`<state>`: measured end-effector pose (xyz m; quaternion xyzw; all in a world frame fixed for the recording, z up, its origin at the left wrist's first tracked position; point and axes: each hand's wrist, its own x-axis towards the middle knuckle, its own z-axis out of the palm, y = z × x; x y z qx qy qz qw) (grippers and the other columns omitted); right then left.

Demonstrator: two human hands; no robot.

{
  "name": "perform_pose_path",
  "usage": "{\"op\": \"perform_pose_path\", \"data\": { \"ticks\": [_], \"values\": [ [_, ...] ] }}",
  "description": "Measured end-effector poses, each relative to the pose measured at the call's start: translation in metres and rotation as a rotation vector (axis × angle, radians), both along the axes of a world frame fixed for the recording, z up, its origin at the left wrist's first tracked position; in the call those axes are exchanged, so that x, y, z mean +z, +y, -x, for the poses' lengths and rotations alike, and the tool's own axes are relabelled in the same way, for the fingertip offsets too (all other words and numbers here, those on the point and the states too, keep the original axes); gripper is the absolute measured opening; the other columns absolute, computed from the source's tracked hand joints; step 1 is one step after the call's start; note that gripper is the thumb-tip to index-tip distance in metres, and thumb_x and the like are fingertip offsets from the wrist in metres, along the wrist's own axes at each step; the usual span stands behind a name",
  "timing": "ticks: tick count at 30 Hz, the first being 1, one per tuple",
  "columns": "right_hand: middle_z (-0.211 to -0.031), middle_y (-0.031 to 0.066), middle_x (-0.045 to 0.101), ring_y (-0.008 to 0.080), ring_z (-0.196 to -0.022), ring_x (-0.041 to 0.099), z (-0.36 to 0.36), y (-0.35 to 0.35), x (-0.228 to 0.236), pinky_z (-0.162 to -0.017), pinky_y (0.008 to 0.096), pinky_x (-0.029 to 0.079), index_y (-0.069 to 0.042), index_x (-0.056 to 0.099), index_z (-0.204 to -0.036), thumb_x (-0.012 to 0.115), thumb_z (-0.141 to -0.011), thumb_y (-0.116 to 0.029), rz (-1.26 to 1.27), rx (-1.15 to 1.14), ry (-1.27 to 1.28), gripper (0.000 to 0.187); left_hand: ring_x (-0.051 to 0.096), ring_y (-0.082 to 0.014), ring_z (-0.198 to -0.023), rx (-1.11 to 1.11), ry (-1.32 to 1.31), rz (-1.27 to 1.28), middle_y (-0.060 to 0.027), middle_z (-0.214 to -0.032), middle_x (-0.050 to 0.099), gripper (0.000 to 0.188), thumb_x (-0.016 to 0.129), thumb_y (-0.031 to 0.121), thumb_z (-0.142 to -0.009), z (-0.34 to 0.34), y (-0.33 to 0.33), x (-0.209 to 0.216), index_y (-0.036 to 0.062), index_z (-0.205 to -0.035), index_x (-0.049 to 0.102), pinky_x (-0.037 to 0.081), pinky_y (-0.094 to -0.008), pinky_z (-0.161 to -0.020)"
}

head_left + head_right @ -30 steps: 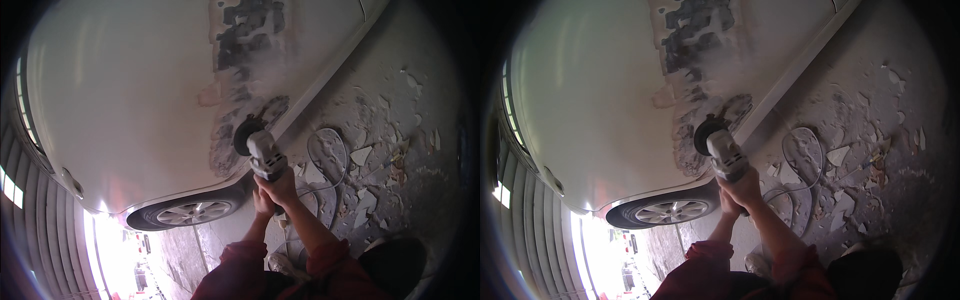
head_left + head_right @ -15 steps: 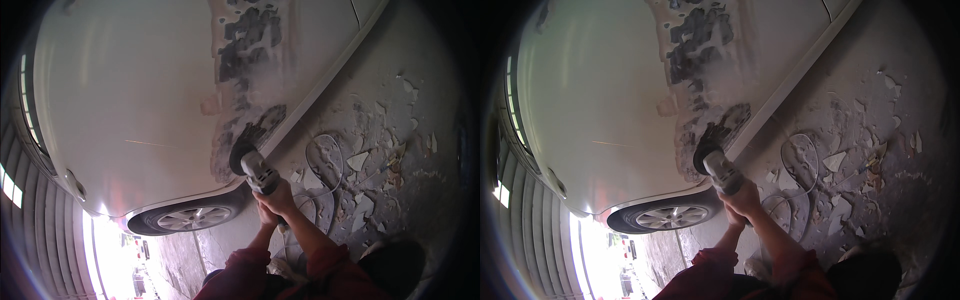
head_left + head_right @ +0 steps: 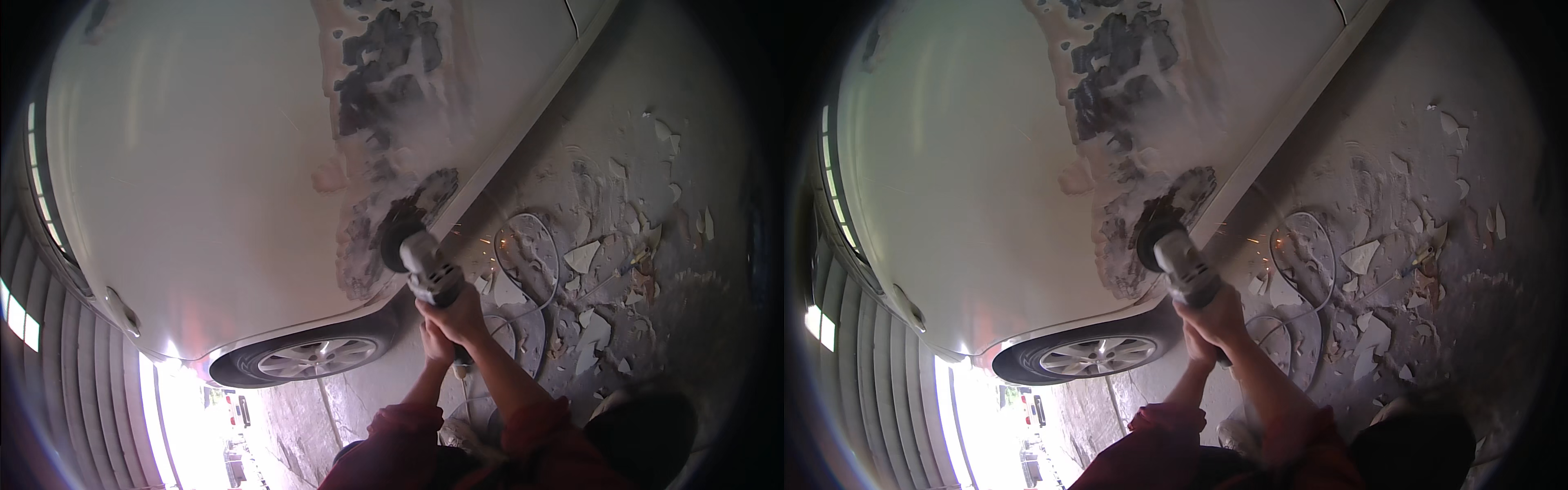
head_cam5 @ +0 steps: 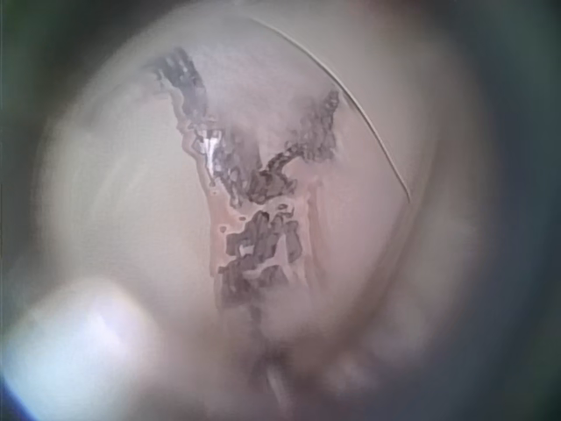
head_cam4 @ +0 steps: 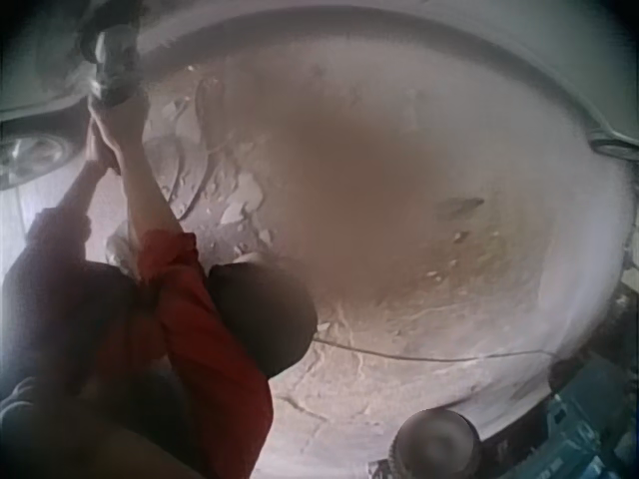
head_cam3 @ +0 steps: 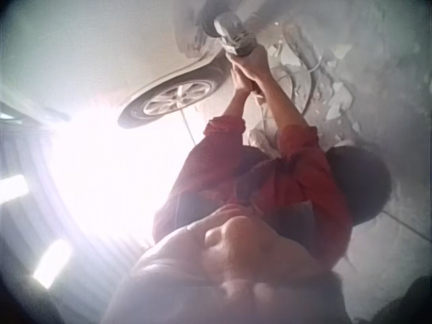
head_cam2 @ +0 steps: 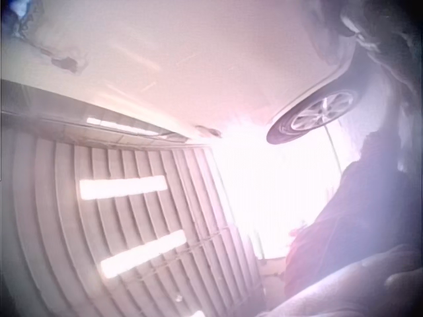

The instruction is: The person uses an angle grinder to remove paint and rust from the side panel and wheel arch of a white car. They move along the vehicle, grinding different sections and generating sparks, then walk through the garage and place the tool on a workbench.

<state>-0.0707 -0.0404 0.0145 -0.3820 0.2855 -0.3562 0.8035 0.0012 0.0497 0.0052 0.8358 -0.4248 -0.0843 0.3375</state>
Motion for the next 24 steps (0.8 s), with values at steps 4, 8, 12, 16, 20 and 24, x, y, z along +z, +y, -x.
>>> {"op": "perform_pose_path", "data": {
  "ticks": [4, 8, 12, 16, 20, 24],
  "values": [
    [-0.076, 0.0112, 0.073, 0.019, -0.072, 0.072, 0.001, -0.014, -0.012, -0.068, 0.0348, 0.056, 0.0, 0.07, -0.085, 0.08, -0.075, -0.021, -0.077, -0.207, -0.142, 0.025, 0.072, -0.0338, -0.083, -0.101, 0.107, -0.034, -0.0232, -0.083, 0.071, 0.054, 0.031, 0.04, -0.105, 0.001, -0.017, 0.005, -0.0048, -0.101, 0.061, 0.05, -0.0451, -0.069],
    [-0.088, 0.0149, 0.074, 0.0238, -0.082, 0.073, 0.003, -0.006, -0.012, -0.073, 0.0374, 0.056, 0.0, 0.069, -0.101, 0.082, -0.07, -0.025, -0.001, -0.004, 0.058, 0.042, 0.069, -0.0392, -0.098, 0.018, 0.02, 0.027, -0.0232, -0.093, 0.072, 0.054, 0.031, 0.041, -0.105, 0.017, -0.017, 0.0, -0.0035, -0.109, 0.062, 0.052, -0.0442, -0.084],
    [-0.082, 0.0123, 0.073, 0.0188, -0.075, 0.071, 0.002, -0.009, -0.012, -0.07, 0.0349, 0.055, 0.0, 0.069, -0.093, 0.082, -0.071, -0.023, 0.0, -0.111, -0.033, 0.035, 0.07, -0.03, -0.084, -0.037, 0.104, 0.102, -0.0211, -0.085, 0.071, 0.058, 0.03, 0.044, -0.105, 0.008, -0.012, -0.006, -0.0037, -0.102, 0.063, 0.052, -0.0432, -0.075],
    [-0.079, 0.0122, 0.073, 0.0192, -0.075, 0.073, 0.007, -0.016, -0.013, -0.069, 0.0342, 0.056, 0.001, 0.07, -0.089, 0.081, -0.072, -0.021, -0.116, -0.052, -0.056, 0.029, 0.069, -0.0331, -0.077, -0.059, 0.08, 0.026, -0.0241, -0.081, 0.069, 0.052, 0.032, 0.04, -0.105, -0.001, -0.009, -0.02, -0.0032, -0.1, 0.061, 0.05, -0.046, -0.07],
    [-0.091, 0.0166, 0.074, 0.0252, -0.087, 0.074, 0.011, -0.011, -0.01, -0.079, 0.0378, 0.057, 0.001, 0.07, -0.1, 0.084, -0.068, -0.026, 0.047, -0.046, 0.063, 0.044, 0.067, -0.0463, -0.096, 0.016, -0.19, 0.0, -0.0268, -0.101, 0.07, 0.047, 0.037, 0.038, -0.102, 0.004, -0.001, -0.035, 0.0003, -0.122, 0.057, 0.051, -0.0531, -0.08],
    [-0.085, 0.0136, 0.074, 0.0198, -0.079, 0.073, 0.008, -0.017, -0.015, -0.074, 0.0343, 0.056, 0.001, 0.07, -0.094, 0.083, -0.07, -0.023, -0.09, -0.053, -0.03, 0.036, 0.068, -0.0415, -0.088, -0.059, 0.169, 0.081, -0.0258, -0.091, 0.07, 0.052, 0.031, 0.041, -0.105, -0.008, 0.002, -0.033, -0.0027, -0.112, 0.06, 0.051, -0.0491, -0.074]
  ]
}}
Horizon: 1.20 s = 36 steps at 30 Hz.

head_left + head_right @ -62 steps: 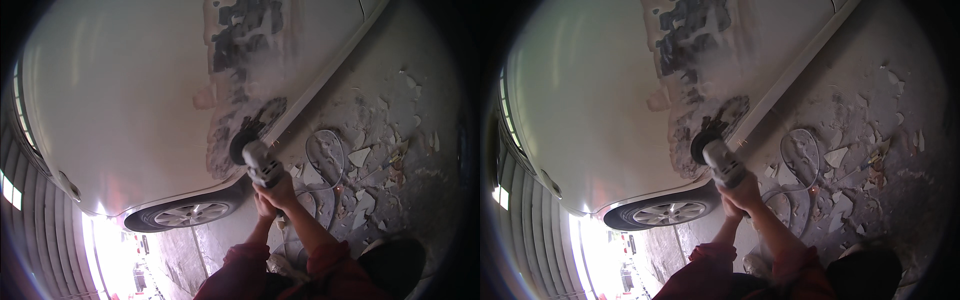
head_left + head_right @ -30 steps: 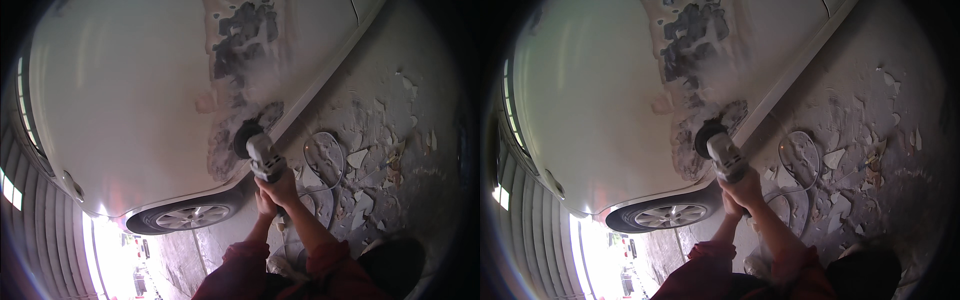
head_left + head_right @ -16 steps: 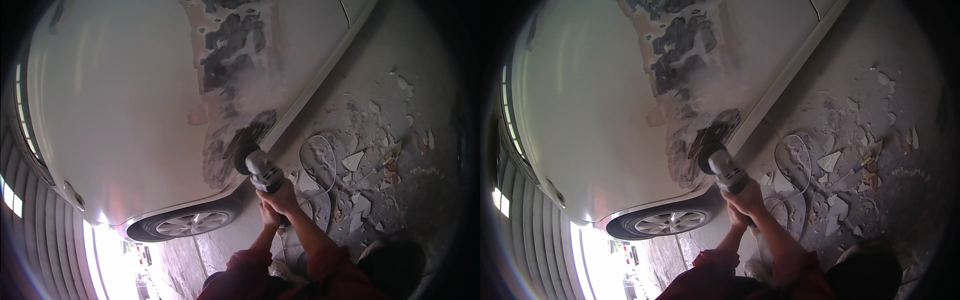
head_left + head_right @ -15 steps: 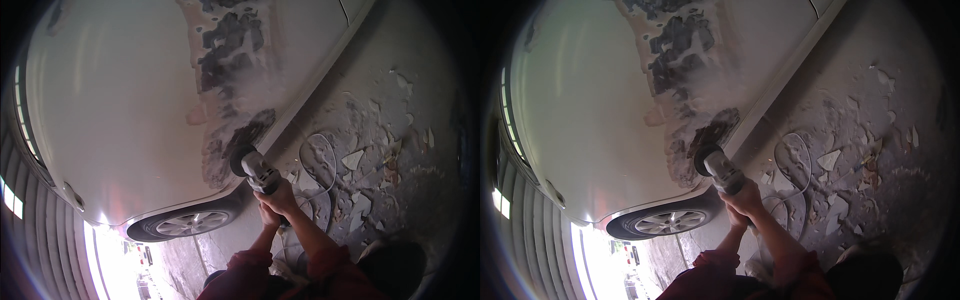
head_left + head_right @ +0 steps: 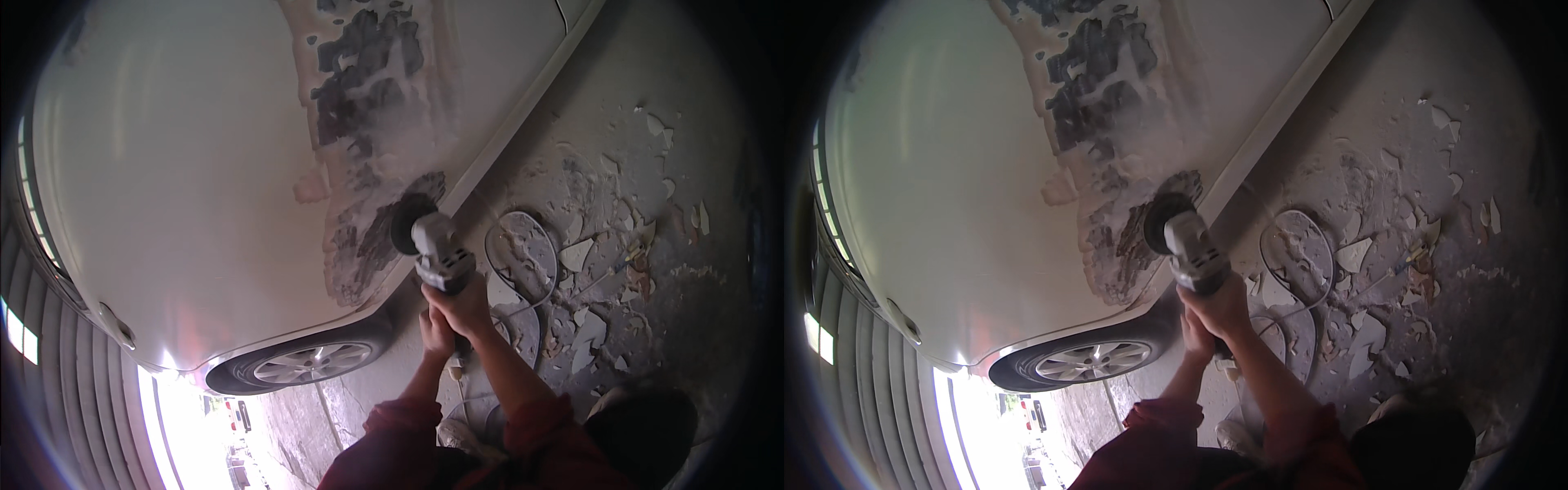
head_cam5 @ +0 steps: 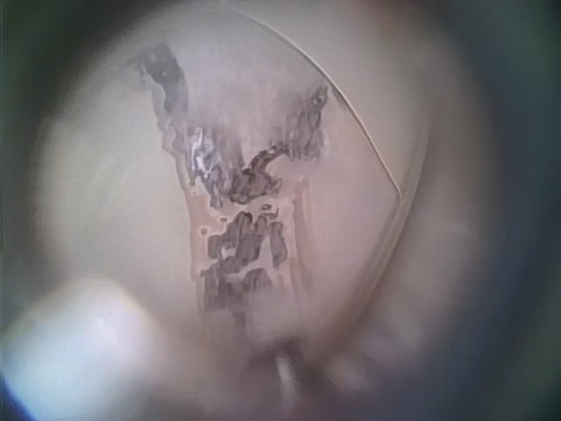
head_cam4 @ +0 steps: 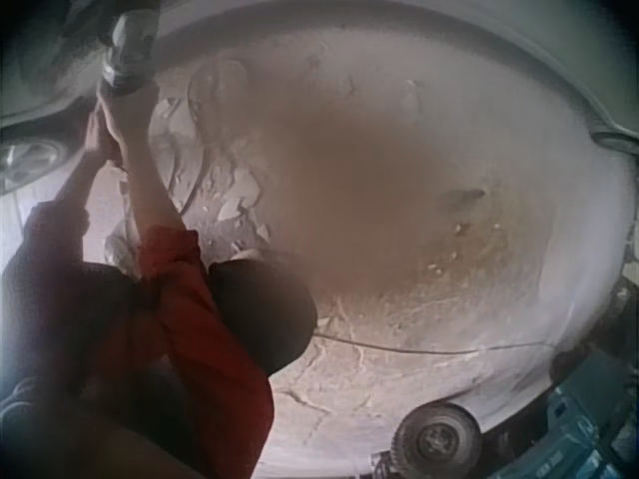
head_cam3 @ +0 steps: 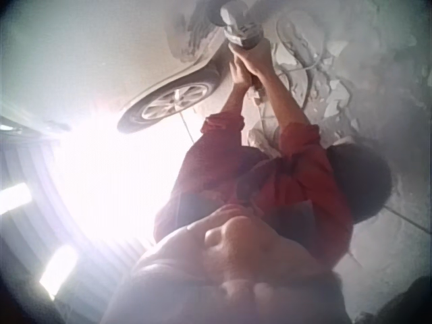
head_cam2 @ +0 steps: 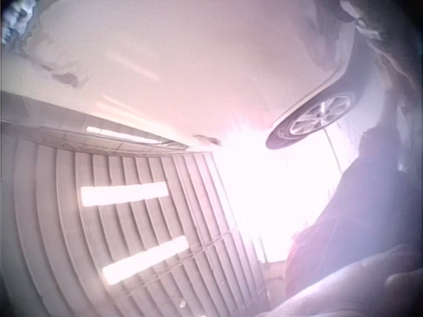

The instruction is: The person uses an angle grinder to remove paint and rust from the side panel and wheel arch of a white car. They move along the vehicle, grinding different sections and generating sparks, then walk through the garage and place the tool on a workbench.

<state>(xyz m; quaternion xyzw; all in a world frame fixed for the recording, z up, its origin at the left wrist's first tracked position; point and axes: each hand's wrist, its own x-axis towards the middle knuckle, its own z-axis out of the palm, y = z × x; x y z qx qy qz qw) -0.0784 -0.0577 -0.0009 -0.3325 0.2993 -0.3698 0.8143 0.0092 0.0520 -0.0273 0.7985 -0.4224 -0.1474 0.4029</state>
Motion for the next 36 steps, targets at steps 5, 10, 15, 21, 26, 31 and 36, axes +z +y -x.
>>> {"op": "perform_pose_path", "data": {
  "ticks": [5, 10, 15, 21, 26, 31, 36],
  "values": [
    [-0.092, 0.016, 0.074, 0.0253, -0.086, 0.074, 0.0, 0.009, 0.004, -0.079, 0.0368, 0.057, -0.002, 0.07, -0.104, 0.085, -0.068, -0.025, 0.112, 0.07, 0.086, 0.045, 0.067, -0.0403, -0.103, 0.053, -0.193, -0.104, -0.0237, -0.104, 0.07, 0.049, 0.036, 0.039, -0.103, 0.008, 0.003, 0.001, 0.0007, -0.123, 0.059, 0.05, -0.05, -0.088],
    [-0.09, 0.0147, 0.074, 0.0236, -0.085, 0.074, 0.002, 0.005, 0.011, -0.078, 0.0354, 0.057, 0.0, 0.07, -0.101, 0.085, -0.069, -0.026, 0.144, -0.026, 0.02, 0.044, 0.069, -0.0335, -0.097, -0.058, -0.23, -0.025, -0.0206, -0.099, 0.071, 0.05, 0.036, 0.039, -0.104, 0.009, -0.005, 0.016, -0.0012, -0.119, 0.06, 0.052, -0.0444, -0.084],
    [-0.089, 0.0134, 0.074, 0.0208, -0.083, 0.073, 0.0, -0.002, 0.009, -0.075, 0.0346, 0.056, 0.001, 0.069, -0.098, 0.084, -0.071, -0.022, 0.078, -0.069, -0.047, 0.039, 0.067, -0.0405, -0.095, -0.024, -0.168, -0.11, -0.0234, -0.106, 0.069, 0.049, 0.036, 0.04, -0.104, -0.004, -0.002, 0.004, 0.0, -0.123, 0.057, 0.051, -0.0459, -0.08],
    [-0.093, 0.0152, 0.074, 0.0256, -0.088, 0.073, 0.003, 0.012, 0.011, -0.081, 0.0363, 0.056, -0.001, 0.07, -0.101, 0.085, -0.068, -0.024, 0.219, 0.057, 0.136, 0.043, 0.055, -0.0358, -0.122, 0.144, -0.147, -0.074, -0.0226, -0.135, 0.054, 0.053, 0.045, 0.037, -0.101, -0.004, 0.026, -0.024, 0.0027, -0.142, 0.042, 0.044, -0.0437, -0.1],
    [-0.088, 0.0145, 0.074, 0.0238, -0.082, 0.073, 0.004, -0.006, 0.016, -0.076, 0.0345, 0.057, 0.001, 0.07, -0.097, 0.084, -0.069, -0.023, 0.054, -0.058, -0.134, 0.039, 0.063, -0.0388, -0.109, -0.111, 0.024, 0.011, -0.0243, -0.122, 0.063, 0.046, 0.039, 0.037, -0.102, -0.018, 0.003, -0.013, 0.0044, -0.131, 0.054, 0.049, -0.0464, -0.089],
    [-0.098, 0.0156, 0.074, 0.0323, -0.093, 0.072, 0.007, 0.005, 0.033, -0.087, 0.0414, 0.056, -0.009, 0.07, -0.11, 0.085, -0.064, -0.029, 0.333, 0.069, 0.156, 0.052, 0.056, -0.0276, -0.124, 0.482, 0.028, 0.182, -0.0142, -0.137, 0.055, 0.051, 0.053, 0.027, -0.098, 0.006, 0.001, -0.015, 0.0061, -0.143, 0.042, 0.044, -0.0389, -0.104],
    [-0.086, 0.0133, 0.074, 0.0159, -0.081, 0.072, 0.004, -0.007, 0.025, -0.074, 0.0321, 0.056, 0.002, 0.069, -0.093, 0.082, -0.073, -0.016, 0.145, -0.18, -0.167, 0.03, 0.059, -0.0422, -0.114, -0.006, -0.057, 0.012, -0.0268, -0.117, 0.064, 0.057, 0.033, 0.045, -0.104, -0.008, 0.004, -0.003, -0.0015, -0.124, 0.057, 0.046, -0.0459, -0.095]
  ]
}}
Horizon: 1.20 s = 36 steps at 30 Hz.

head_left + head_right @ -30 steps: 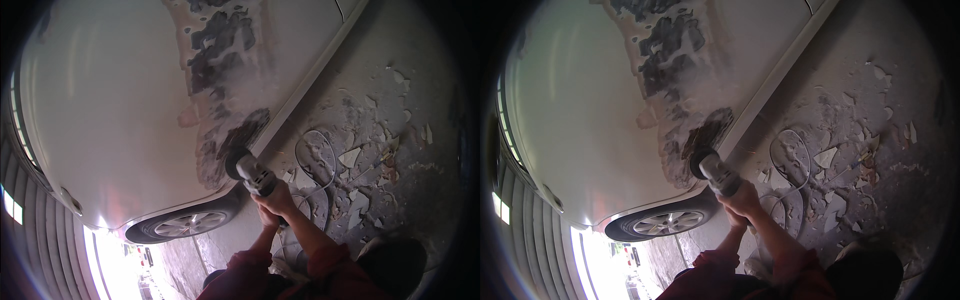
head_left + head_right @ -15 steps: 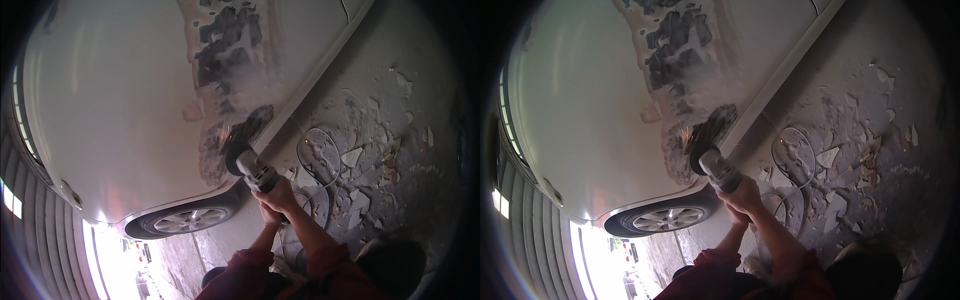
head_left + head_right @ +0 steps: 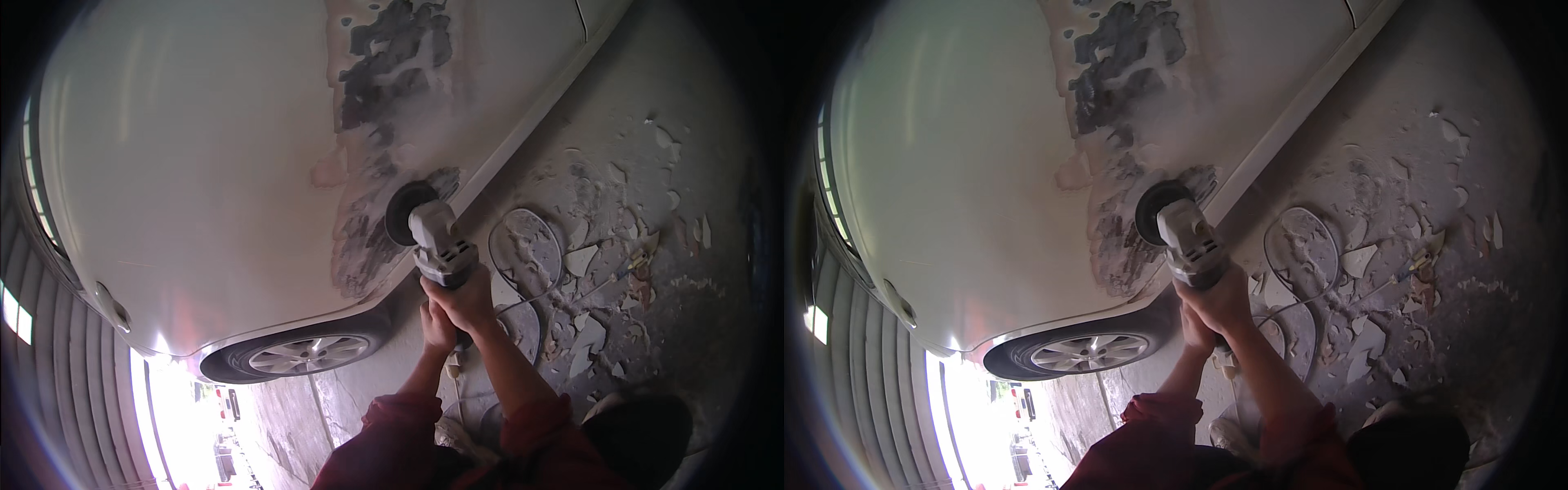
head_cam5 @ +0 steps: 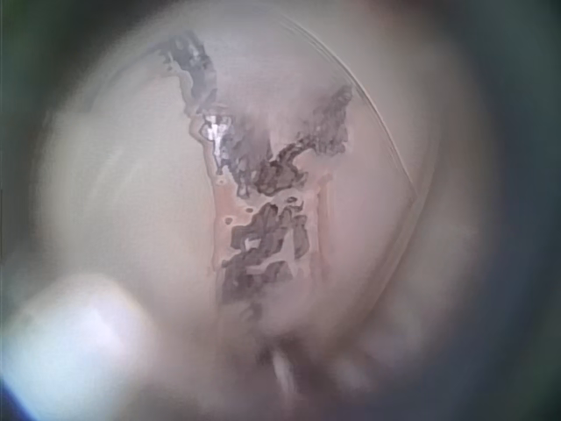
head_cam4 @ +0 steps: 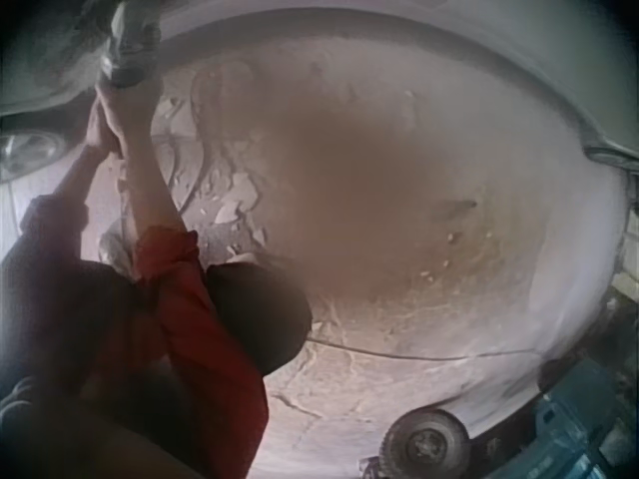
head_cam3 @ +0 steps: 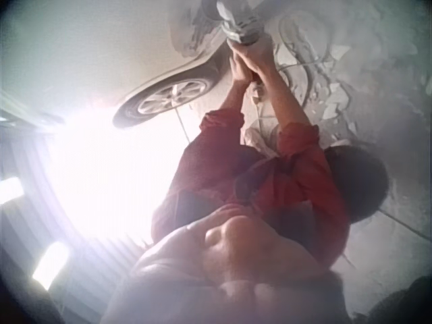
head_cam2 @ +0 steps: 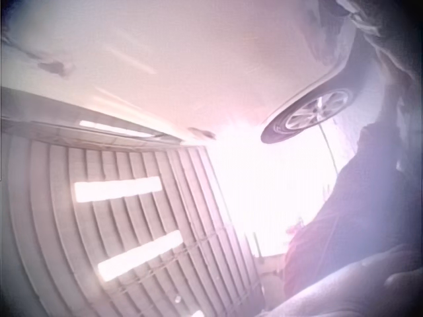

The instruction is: The person uses an angle grinder to remove paint and rust from the side panel and wheel arch of a white car. They move along the vehicle, grinding different sections and generating sparks, then walk through the garage and place the tool on a workbench.

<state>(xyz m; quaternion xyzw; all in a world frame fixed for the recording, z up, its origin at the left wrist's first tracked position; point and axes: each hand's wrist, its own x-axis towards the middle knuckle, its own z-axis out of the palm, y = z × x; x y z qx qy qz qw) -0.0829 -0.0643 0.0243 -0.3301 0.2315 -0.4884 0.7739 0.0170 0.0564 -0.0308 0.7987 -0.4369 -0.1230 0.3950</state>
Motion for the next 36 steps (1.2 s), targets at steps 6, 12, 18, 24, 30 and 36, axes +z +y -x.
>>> {"op": "perform_pose_path", "data": {
  "ticks": [6, 12, 18, 24, 30, 36],
  "values": [
    [-0.093, 0.0186, 0.074, 0.0323, -0.09, 0.073, 0.001, 0.011, 0.009, -0.083, 0.0407, 0.057, -0.003, 0.071, -0.104, 0.084, -0.064, -0.032, 0.184, 0.232, 0.368, 0.051, 0.055, -0.0307, -0.126, 0.298, 0.039, 0.161, -0.0173, -0.136, 0.056, 0.049, 0.052, 0.03, -0.098, 0.029, -0.006, 0.003, 0.0049, -0.14, 0.048, 0.044, -0.0402, -0.104],
    [-0.087, 0.0137, 0.074, 0.0201, -0.081, 0.073, 0.003, -0.005, 0.001, -0.074, 0.0346, 0.056, 0.0, 0.071, -0.094, 0.084, -0.07, -0.02, -0.021, 0.034, 0.025, 0.034, 0.065, -0.0366, -0.103, -0.022, 0.134, -0.003, -0.0234, -0.105, 0.069, 0.057, 0.031, 0.044, -0.105, 0.014, -0.013, 0.019, -0.0022, -0.121, 0.059, 0.049, -0.0492, -0.085],
    [-0.094, 0.0161, 0.074, 0.0299, -0.089, 0.074, 0.0, 0.014, 0.007, -0.082, 0.0395, 0.057, -0.005, 0.071, -0.107, 0.086, -0.065, -0.031, 0.163, 0.243, 0.312, 0.051, 0.051, -0.0263, -0.131, 0.323, 0.359, 0.336, -0.0129, -0.14, 0.054, 0.052, 0.043, 0.034, -0.102, 0.026, 0.0, -0.007, 0.0054, -0.145, 0.044, 0.039, -0.0382, -0.109],
    [-0.088, 0.0159, 0.075, 0.0237, -0.083, 0.074, 0.003, -0.012, 0.01, -0.075, 0.0362, 0.057, 0.002, 0.071, -0.096, 0.084, -0.07, -0.023, 0.041, 0.017, 0.073, 0.038, 0.056, -0.0392, -0.122, -0.062, 0.046, -0.048, -0.0238, -0.129, 0.061, 0.054, 0.026, 0.04, -0.106, -0.017, -0.007, 0.007, 0.0028, -0.137, 0.052, 0.041, -0.0457, -0.103],
    [-0.093, 0.0167, 0.074, 0.0256, -0.09, 0.074, 0.009, 0.0, 0.026, -0.083, 0.0365, 0.057, -0.003, 0.072, -0.103, 0.085, -0.066, -0.027, 0.108, 0.229, 0.341, 0.046, 0.05, -0.0286, -0.133, 0.288, -0.033, 0.075, -0.0164, -0.143, 0.05, 0.062, 0.056, 0.029, -0.098, 0.005, -0.011, 0.01, 0.0048, -0.15, 0.033, 0.042, -0.04, -0.107],
    [-0.083, 0.0141, 0.074, 0.0176, -0.077, 0.073, 0.014, -0.032, 0.028, -0.07, 0.0328, 0.057, 0.004, 0.069, -0.096, 0.082, -0.073, -0.021, 0.097, -0.099, 0.003, 0.036, 0.059, -0.0448, -0.112, -0.113, -0.032, 0.016, -0.0267, -0.116, 0.066, 0.053, 0.026, 0.038, -0.105, 0.003, -0.041, 0.031, 0.0006, -0.128, 0.056, 0.044, -0.0477, -0.098]
  ]
}}
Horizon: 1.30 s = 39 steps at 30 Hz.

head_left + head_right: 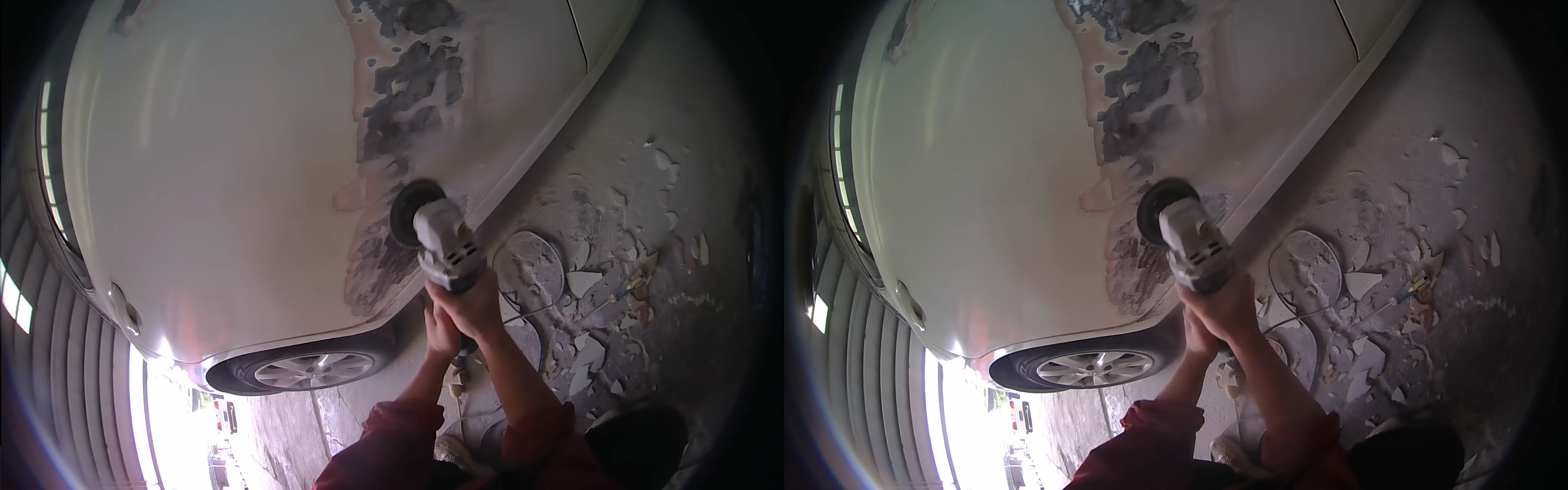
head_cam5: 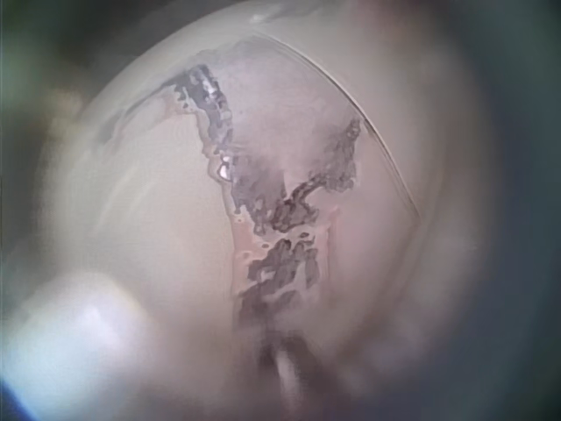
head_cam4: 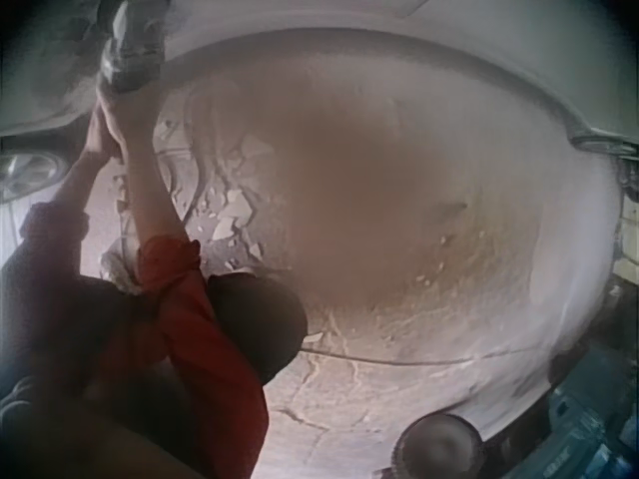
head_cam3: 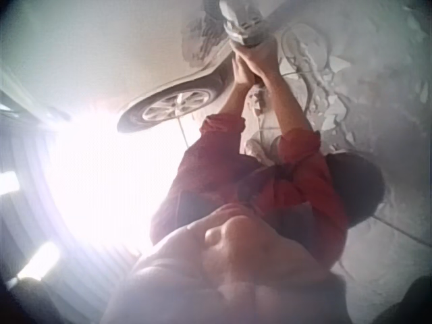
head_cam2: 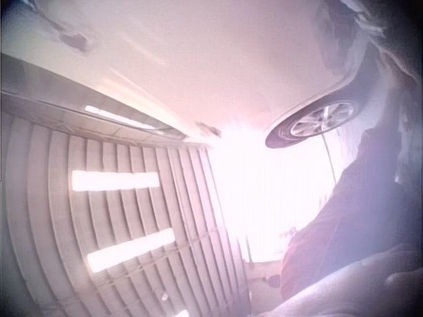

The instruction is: The person uses an angle grinder to remove paint and rust from the side panel and wheel arch of a white car. They move along the vehicle, grinding different sections and generating sparks, then walk through the garage and place the tool on a workbench.

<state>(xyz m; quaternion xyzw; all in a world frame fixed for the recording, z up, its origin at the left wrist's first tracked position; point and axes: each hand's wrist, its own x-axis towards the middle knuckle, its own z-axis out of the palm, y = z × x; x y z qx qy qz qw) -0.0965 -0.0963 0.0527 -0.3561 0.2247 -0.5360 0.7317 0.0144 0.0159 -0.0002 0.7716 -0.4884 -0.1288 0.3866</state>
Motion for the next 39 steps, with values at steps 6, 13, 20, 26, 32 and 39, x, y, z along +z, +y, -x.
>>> {"op": "perform_pose_path", "data": {
  "ticks": [6, 13, 20, 26, 32, 39],
  "values": [
    [-0.09, 0.0132, 0.074, 0.0197, -0.083, 0.073, 0.011, 0.007, 0.011, -0.077, 0.034, 0.056, 0.0, 0.069, -0.107, 0.083, -0.071, -0.022, 0.012, 0.125, 0.187, 0.044, 0.061, -0.0401, -0.118, 0.137, -0.113, -0.048, -0.0242, -0.117, 0.067, 0.06, 0.03, 0.046, -0.102, 0.031, -0.009, 0.013, -0.0018, -0.128, 0.055, 0.047, -0.045, -0.098],
    [-0.086, 0.0121, 0.074, 0.0184, -0.081, 0.072, 0.007, -0.014, 0.01, -0.073, 0.0342, 0.056, 0.002, 0.069, -0.097, 0.082, -0.071, -0.019, -0.052, 0.026, -0.009, 0.035, 0.065, -0.0391, -0.108, 0.04, 0.083, 0.034, -0.0226, -0.109, 0.07, 0.058, 0.029, 0.045, -0.105, 0.019, -0.026, 0.023, -0.0027, -0.122, 0.059, 0.049, -0.0441, -0.092],
    [-0.087, 0.0143, 0.074, 0.0254, -0.082, 0.074, 0.014, 0.01, 0.016, -0.075, 0.0372, 0.057, -0.002, 0.071, -0.103, 0.083, -0.069, -0.027, 0.05, 0.22, 0.35, 0.043, 0.052, -0.0282, -0.129, 0.242, -0.083, 0.221, -0.0165, -0.134, 0.056, 0.049, 0.055, 0.021, -0.099, 0.028, 0.001, -0.004, 0.0013, -0.142, 0.045, 0.04, -0.0406, -0.108],
    [-0.088, 0.0128, 0.074, 0.0192, -0.081, 0.073, 0.01, -0.013, 0.002, -0.073, 0.0334, 0.056, 0.002, 0.07, -0.102, 0.083, -0.073, -0.023, -0.065, 0.062, 0.011, 0.04, 0.066, -0.0297, -0.11, 0.009, 0.167, 0.058, -0.0223, -0.112, 0.07, 0.057, 0.024, 0.041, -0.108, 0.012, -0.02, 0.007, -0.0009, -0.128, 0.057, 0.049, -0.0437, -0.094],
    [-0.09, 0.0141, 0.074, 0.0212, -0.086, 0.073, 0.01, 0.014, -0.005, -0.078, 0.0344, 0.056, 0.0, 0.07, -0.102, 0.083, -0.07, -0.023, -0.075, 0.217, 0.297, 0.041, 0.063, -0.0365, -0.116, 0.127, -0.008, -0.072, -0.0231, -0.118, 0.068, 0.059, 0.028, 0.046, -0.104, 0.028, -0.007, 0.0, 0.0, -0.131, 0.054, 0.047, -0.0449, -0.097],
    [-0.086, 0.0123, 0.074, 0.0178, -0.081, 0.072, 0.003, -0.011, -0.006, -0.073, 0.0331, 0.056, 0.002, 0.07, -0.096, 0.083, -0.073, -0.024, -0.118, 0.071, 0.085, 0.037, 0.067, -0.0369, -0.103, 0.042, 0.023, -0.058, -0.0263, -0.105, 0.07, 0.058, 0.026, 0.043, -0.107, 0.014, -0.026, 0.019, -0.0025, -0.122, 0.058, 0.05, -0.0453, -0.085]
  ]
}}
